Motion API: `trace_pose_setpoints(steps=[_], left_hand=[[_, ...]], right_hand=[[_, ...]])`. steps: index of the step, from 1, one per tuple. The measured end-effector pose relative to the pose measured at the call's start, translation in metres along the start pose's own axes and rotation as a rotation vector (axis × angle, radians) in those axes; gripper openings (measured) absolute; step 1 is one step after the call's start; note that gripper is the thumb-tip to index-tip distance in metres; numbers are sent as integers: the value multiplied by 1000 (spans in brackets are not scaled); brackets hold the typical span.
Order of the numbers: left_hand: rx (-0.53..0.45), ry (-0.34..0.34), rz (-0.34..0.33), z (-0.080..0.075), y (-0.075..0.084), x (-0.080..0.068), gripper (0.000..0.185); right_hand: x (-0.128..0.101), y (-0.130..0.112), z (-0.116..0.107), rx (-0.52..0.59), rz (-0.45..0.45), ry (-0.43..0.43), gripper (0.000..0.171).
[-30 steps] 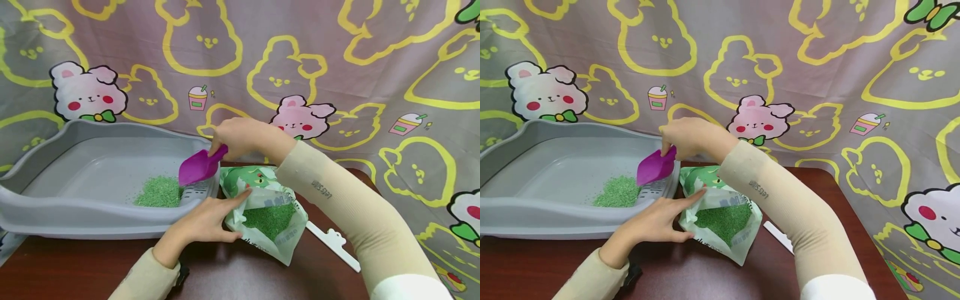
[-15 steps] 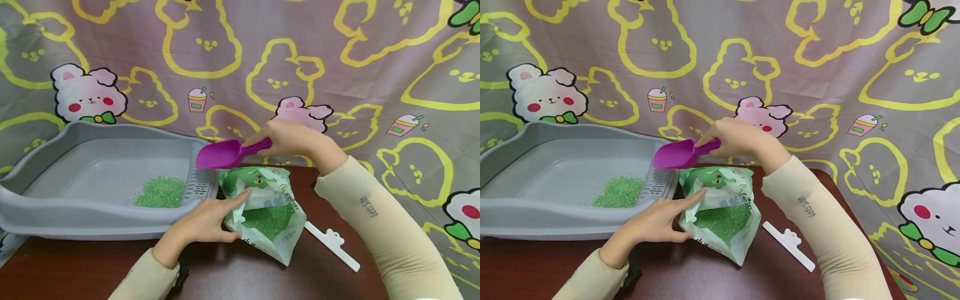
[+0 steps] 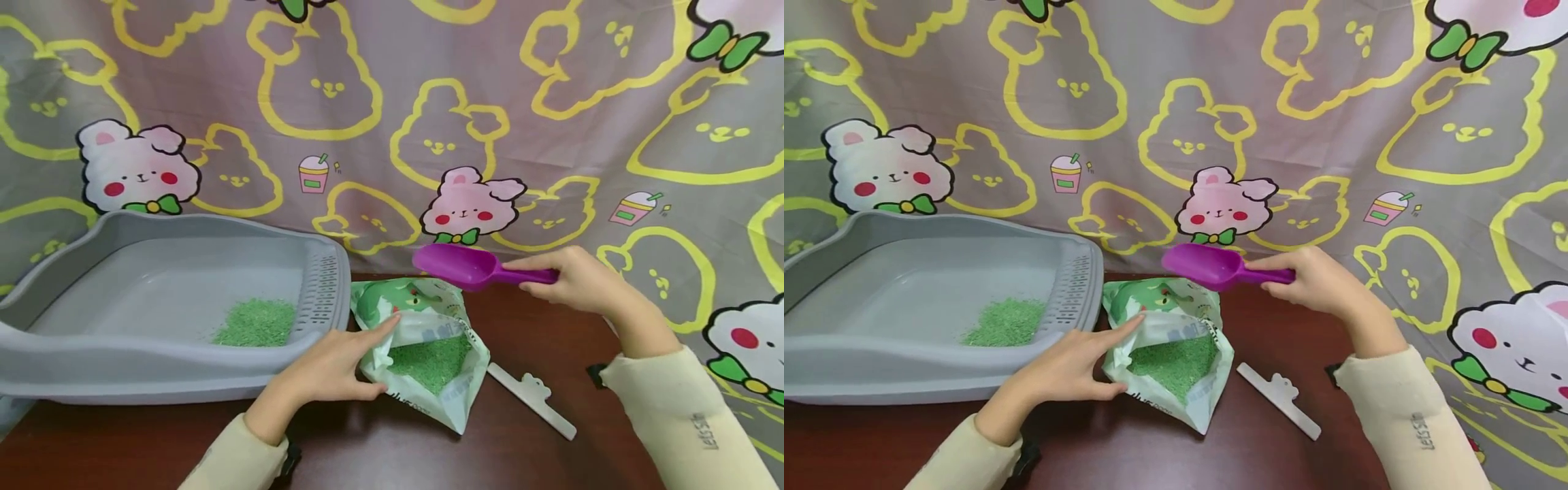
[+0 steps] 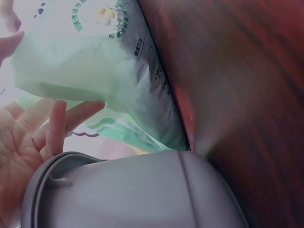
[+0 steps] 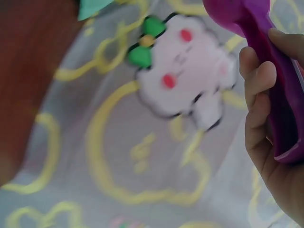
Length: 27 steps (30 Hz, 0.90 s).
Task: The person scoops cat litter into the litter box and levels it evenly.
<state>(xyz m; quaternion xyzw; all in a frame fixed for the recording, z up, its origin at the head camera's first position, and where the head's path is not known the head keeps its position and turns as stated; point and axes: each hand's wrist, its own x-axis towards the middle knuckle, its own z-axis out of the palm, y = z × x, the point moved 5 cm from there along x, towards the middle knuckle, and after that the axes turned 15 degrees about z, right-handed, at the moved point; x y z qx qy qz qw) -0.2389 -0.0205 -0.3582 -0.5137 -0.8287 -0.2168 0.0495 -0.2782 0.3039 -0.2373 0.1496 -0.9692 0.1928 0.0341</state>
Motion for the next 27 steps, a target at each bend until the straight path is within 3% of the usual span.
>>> trace_pose_setpoints(steps=[7,11,19,27], left_hand=[[-19,-1,3,4,0,-2,104],[5,3,13,3,0,-1,103],[2,-1,19,2,1,2,103],[9,-1,21,1,0,2,101]], right_hand=[[-48,84,29,113,275,-2,40],[-61,114,45,149,324,0,39],[-69,142,74,176,353,-6,40],[-59,150,87,109,378,-41,52]])
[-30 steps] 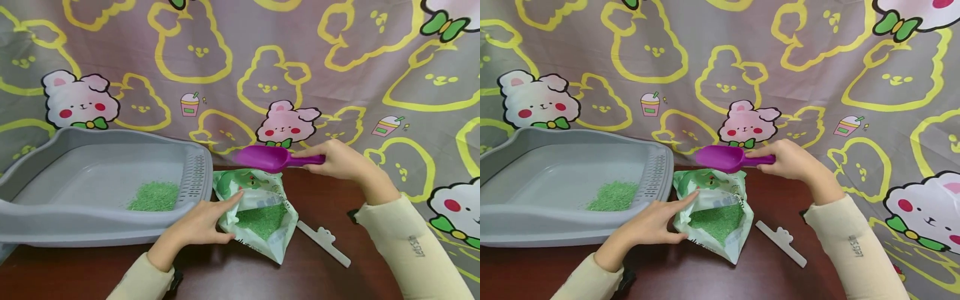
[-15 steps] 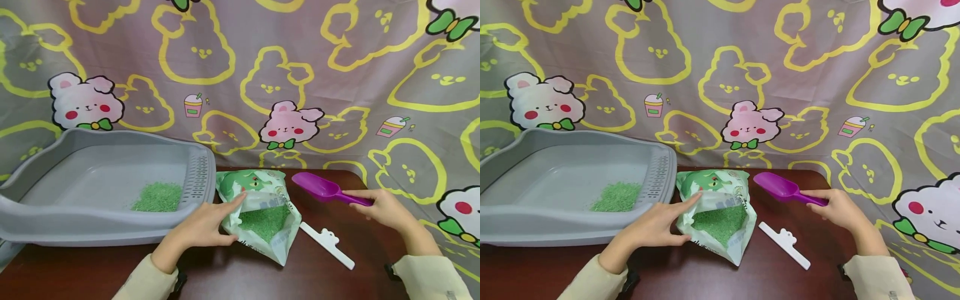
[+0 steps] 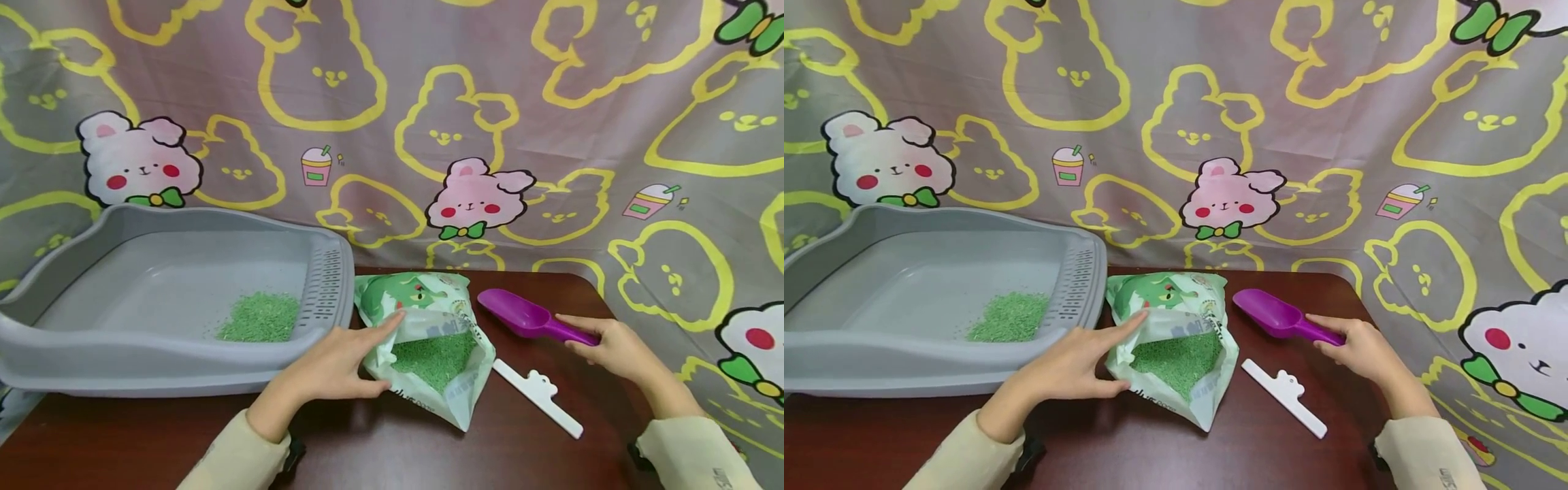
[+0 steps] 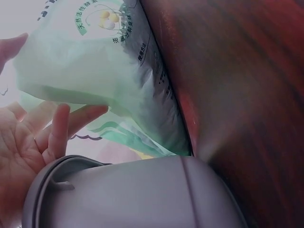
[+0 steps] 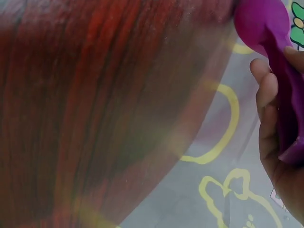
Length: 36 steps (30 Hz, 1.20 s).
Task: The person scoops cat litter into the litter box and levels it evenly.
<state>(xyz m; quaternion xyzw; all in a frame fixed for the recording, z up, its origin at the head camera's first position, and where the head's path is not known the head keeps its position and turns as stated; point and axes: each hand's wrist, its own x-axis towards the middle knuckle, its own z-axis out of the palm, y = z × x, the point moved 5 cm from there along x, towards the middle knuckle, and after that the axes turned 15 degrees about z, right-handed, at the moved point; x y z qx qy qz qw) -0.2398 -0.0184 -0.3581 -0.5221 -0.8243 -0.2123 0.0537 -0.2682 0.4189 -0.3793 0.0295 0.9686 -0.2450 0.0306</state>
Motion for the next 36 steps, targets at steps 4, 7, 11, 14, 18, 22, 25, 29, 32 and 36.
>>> trace_pose_setpoints(steps=[4,7,11,14,18,22,25,29,32,36], left_hand=[[7,3,4,0,0,0,100],[6,11,10,0,0,0,98],[4,13,17,-1,1,-1,96],[20,21,25,-2,2,-1,92],[63,48,25,-4,5,-5,84],[63,96,36,-5,10,-12,75],[42,138,54,-5,14,-17,68],[69,178,84,-8,21,-20,57],[117,202,105,-12,27,-18,47],[153,236,104,-15,34,-13,33]], right_hand=[[3,0,5,-74,-6,-36,53],[5,1,11,-101,-20,-56,52],[6,2,16,-113,-16,-84,51],[7,3,17,-119,-20,-96,50],[6,0,17,-121,-34,-129,52],[-1,-7,20,-132,-23,-214,55],[-7,-17,17,-201,-26,-188,55],[-20,-43,8,-304,-72,-21,52],[-37,-73,3,-302,-181,137,50],[-62,-116,5,-167,-492,323,43]])
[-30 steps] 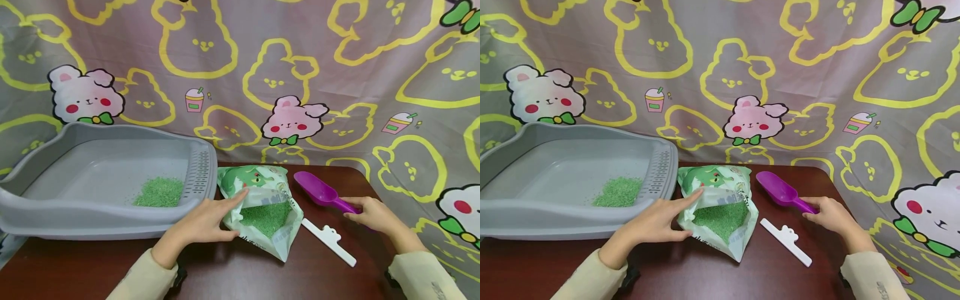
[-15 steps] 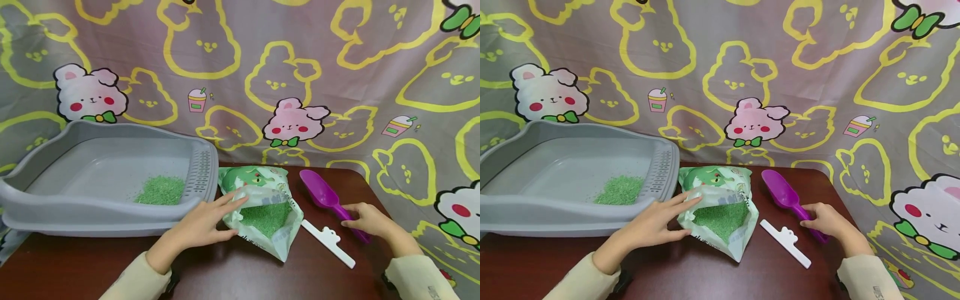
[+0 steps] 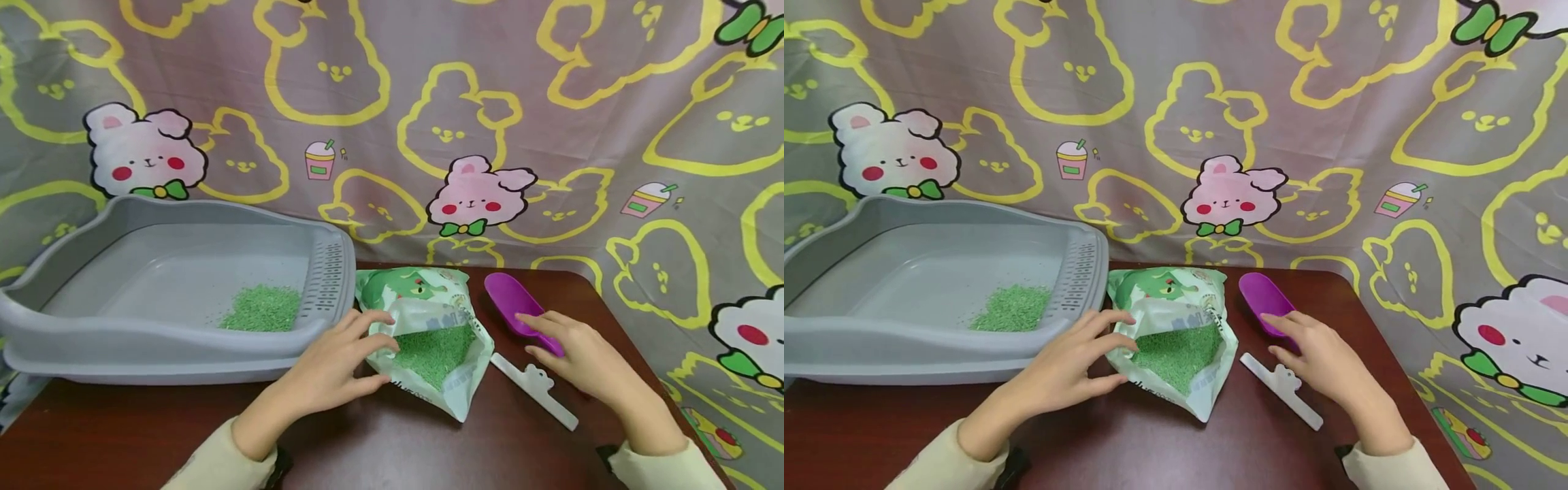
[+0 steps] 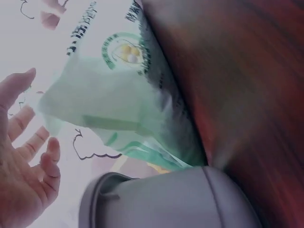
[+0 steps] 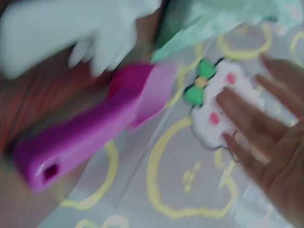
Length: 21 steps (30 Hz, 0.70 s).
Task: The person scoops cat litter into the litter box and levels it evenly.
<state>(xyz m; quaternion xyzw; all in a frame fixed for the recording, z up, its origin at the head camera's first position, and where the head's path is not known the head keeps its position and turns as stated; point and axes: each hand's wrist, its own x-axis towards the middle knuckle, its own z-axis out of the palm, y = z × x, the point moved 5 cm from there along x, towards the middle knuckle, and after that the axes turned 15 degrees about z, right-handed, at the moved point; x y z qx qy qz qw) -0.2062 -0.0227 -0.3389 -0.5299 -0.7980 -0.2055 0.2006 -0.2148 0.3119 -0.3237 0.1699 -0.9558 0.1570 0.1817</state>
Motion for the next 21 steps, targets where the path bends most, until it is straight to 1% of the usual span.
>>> trace_pose_setpoints(steps=[3,4,5,6,8,9,11,12,15,16,18,21], left_hand=[[18,30,-9,0,2,1,26],[23,42,-10,0,2,1,25],[28,54,-11,-1,3,-1,24],[37,65,-8,-1,3,-2,22],[52,82,-4,-2,3,-5,19],[58,87,-3,-2,3,-6,19],[63,88,-5,-3,2,-9,18],[66,85,-7,-3,1,-10,18],[62,71,-25,-3,0,-12,17],[60,66,-31,-2,-1,-12,15],[61,58,-44,-1,-2,-12,13],[51,45,-60,0,-2,-13,12]], right_hand=[[-2,-27,-1,150,-213,105,26],[-2,-33,0,187,-267,124,25],[-3,-38,1,213,-305,134,27],[-3,-42,2,219,-323,131,34],[-4,-45,6,200,-338,114,37],[-4,-45,8,181,-341,100,34],[-5,-46,14,107,-335,69,26],[-5,-46,16,64,-338,62,29],[-5,-50,22,-63,-348,71,52],[-5,-51,23,-109,-340,80,55],[-3,-52,23,-174,-309,92,51],[-1,-52,23,-240,-249,82,43]])
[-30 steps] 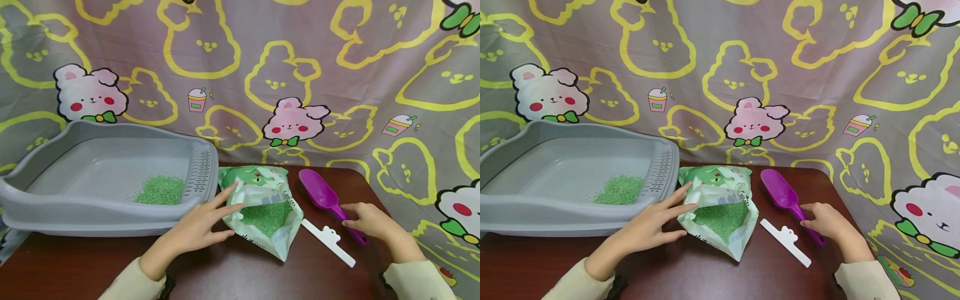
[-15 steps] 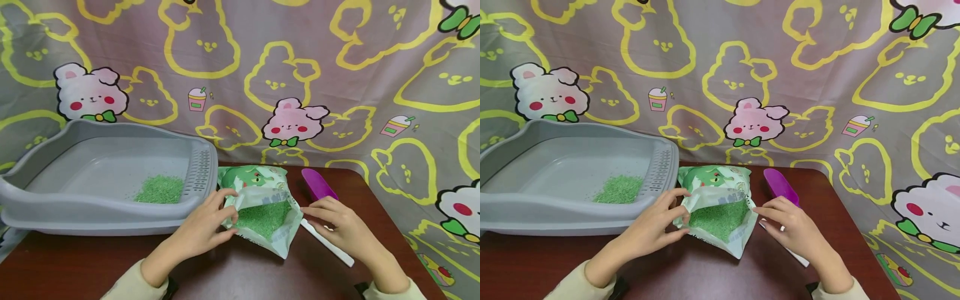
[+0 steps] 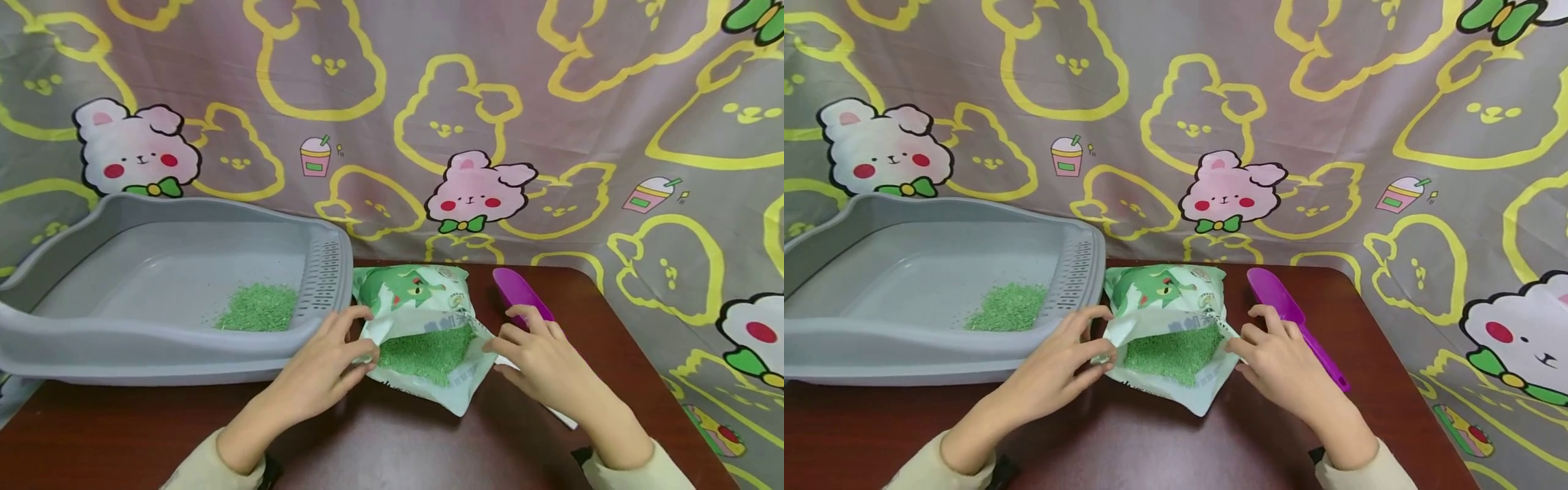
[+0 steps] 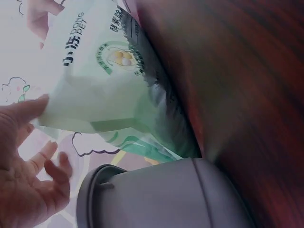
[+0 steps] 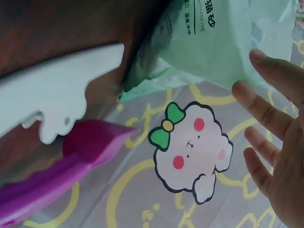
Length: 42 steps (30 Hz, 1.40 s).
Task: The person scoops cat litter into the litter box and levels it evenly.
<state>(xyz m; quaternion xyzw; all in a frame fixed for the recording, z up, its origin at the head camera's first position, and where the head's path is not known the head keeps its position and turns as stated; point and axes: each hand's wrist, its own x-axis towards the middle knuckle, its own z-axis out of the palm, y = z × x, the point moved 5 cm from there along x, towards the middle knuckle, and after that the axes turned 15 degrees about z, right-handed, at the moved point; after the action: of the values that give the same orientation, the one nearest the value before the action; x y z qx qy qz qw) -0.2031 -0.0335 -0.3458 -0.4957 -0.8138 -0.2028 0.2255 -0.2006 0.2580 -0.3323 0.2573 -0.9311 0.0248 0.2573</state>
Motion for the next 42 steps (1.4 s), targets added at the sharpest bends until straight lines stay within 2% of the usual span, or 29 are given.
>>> trace_pose_setpoints(steps=[6,9,13,18,21,24,26,28,31,34,36,38,40,42], left_hand=[[-47,-24,-19,-2,-1,-6,16],[-32,-41,-18,-2,-2,-11,16],[31,-14,8,-3,-2,-18,20],[71,36,43,-7,-4,-18,22],[83,36,49,-9,-4,-15,24],[85,6,39,-11,-3,-11,27],[66,-19,21,-12,-3,-10,28],[42,-44,1,-12,-3,-9,26],[13,-79,-12,-14,-2,-9,18],[1,-133,-34,-15,-1,-9,4],[17,-161,-60,-15,1,-8,16],[45,-182,-94,-13,3,-6,27],[93,-181,-101,-11,6,-1,30],[136,-166,-83,-9,10,4,24]], right_hand=[[0,13,-2,-14,73,-47,32],[-2,20,1,1,106,-54,27],[-2,26,7,19,135,-54,27],[-2,35,12,136,128,1,23],[-1,40,12,240,97,49,10],[2,45,10,350,54,94,20],[5,48,10,436,29,104,17],[7,50,11,508,13,97,16],[9,51,14,591,32,54,32],[10,52,15,597,88,28,34],[8,51,16,588,120,3,38],[8,49,16,575,124,-13,48],[7,46,15,564,114,-26,55],[5,41,15,563,68,-26,53]])
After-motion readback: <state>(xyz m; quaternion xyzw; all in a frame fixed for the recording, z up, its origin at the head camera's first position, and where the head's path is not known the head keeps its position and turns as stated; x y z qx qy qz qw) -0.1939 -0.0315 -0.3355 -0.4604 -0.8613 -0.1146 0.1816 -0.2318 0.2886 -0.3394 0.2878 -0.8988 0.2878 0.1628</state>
